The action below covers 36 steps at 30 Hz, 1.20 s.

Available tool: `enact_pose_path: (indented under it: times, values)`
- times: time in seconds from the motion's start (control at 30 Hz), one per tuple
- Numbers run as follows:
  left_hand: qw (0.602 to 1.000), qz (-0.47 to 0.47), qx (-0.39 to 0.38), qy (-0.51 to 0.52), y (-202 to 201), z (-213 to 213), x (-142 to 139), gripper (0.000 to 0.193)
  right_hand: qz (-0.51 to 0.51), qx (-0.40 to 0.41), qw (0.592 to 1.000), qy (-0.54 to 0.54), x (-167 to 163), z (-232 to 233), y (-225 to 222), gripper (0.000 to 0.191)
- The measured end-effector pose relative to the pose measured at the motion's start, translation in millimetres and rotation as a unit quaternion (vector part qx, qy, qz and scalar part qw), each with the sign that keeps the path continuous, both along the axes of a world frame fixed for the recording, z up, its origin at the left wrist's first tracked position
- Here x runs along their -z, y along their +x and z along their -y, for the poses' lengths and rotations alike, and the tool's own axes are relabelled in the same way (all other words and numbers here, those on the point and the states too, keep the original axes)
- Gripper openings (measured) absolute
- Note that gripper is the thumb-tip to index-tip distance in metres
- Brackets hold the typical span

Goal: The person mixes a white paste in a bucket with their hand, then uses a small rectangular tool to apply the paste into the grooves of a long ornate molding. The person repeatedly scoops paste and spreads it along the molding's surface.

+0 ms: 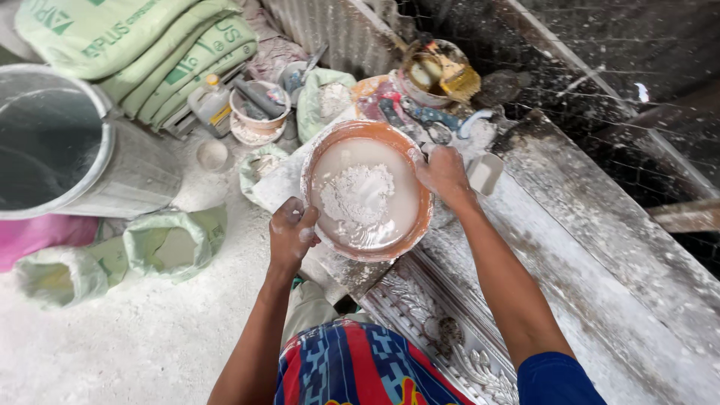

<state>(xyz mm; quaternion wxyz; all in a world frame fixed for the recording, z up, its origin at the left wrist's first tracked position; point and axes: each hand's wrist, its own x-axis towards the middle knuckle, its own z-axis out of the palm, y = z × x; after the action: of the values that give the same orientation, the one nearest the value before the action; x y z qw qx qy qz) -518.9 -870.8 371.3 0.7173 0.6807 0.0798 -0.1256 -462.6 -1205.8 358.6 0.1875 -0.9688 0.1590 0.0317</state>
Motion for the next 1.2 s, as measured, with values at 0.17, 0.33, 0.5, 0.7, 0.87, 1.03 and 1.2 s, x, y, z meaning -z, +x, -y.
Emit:
enact_pose_path:
  times: [0.17, 0.33, 0.5, 0.7, 0.87, 1.03, 1.2]
  values:
    - [0.999, 0.045, -0.014, -0.008, 2, -38, 7, 0.028, 0.032, -0.055, 0.998, 0.009, 10, -37, 20, 0.036]
    - [0.999, -0.007, -0.023, 0.032, 11, -62, 15, 0.030, 0.030, -0.074, 0.997, -0.010, 15, -61, 37, 0.032]
    - [0.991, 0.052, 0.023, 0.121, 17, -68, 21, 0.032, -0.027, -0.006, 1.000, 0.015, 9, -80, 38, 0.036]
    - [0.967, 0.028, 0.100, 0.232, 22, -79, 16, 0.041, -0.024, -0.013, 1.000, 0.004, -14, -91, 28, 0.031]
    - [0.973, 0.170, -0.008, 0.157, 47, -65, 23, 0.057, 0.138, -0.068, 0.988, -0.020, -24, -96, 12, 0.031]
    - [0.964, 0.237, -0.042, 0.114, 68, -34, 33, 0.054, 0.159, -0.099, 0.978, 0.086, -7, -120, -9, 0.020]
    - [0.970, 0.220, -0.024, 0.101, 66, -31, 27, 0.051, 0.242, -0.111, 0.962, 0.067, 7, -132, -22, 0.021]
